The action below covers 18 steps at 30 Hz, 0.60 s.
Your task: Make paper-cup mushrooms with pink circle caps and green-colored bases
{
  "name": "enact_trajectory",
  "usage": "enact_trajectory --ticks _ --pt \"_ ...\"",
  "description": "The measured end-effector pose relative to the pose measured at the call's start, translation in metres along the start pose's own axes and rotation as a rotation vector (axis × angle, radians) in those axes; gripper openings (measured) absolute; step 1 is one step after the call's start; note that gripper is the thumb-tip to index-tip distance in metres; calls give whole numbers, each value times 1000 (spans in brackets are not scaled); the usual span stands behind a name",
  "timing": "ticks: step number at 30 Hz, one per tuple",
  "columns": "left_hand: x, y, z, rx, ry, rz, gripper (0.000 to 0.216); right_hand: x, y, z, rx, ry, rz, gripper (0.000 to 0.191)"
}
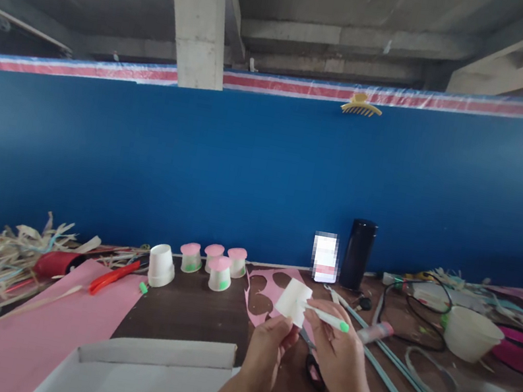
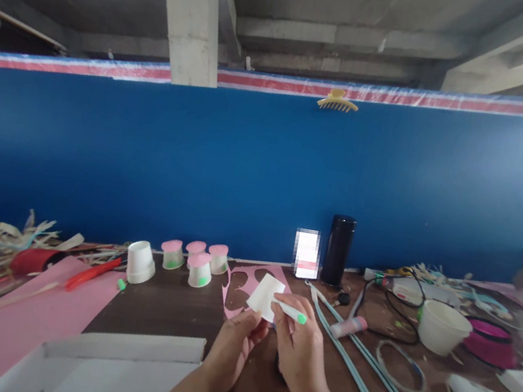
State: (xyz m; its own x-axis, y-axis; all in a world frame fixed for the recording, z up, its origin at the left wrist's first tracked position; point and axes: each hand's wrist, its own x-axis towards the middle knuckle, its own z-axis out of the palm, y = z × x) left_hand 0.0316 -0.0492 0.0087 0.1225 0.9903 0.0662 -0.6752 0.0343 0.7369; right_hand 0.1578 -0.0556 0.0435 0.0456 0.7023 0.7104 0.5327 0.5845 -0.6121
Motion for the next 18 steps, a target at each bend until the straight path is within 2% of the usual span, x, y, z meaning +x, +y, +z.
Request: enact_trajectory --ticks 5,13,18 --pt "0 0 0 -16 14 -31 18 0 4 1 -16 10 -13 19" --pt "-1 6 4 -181 146 -74 14 -3 -4 -3 -42 10 -91 21" --pt "-1 3 0 -215 115 -61 13 -2 -5 -3 -59 9 -97 19"
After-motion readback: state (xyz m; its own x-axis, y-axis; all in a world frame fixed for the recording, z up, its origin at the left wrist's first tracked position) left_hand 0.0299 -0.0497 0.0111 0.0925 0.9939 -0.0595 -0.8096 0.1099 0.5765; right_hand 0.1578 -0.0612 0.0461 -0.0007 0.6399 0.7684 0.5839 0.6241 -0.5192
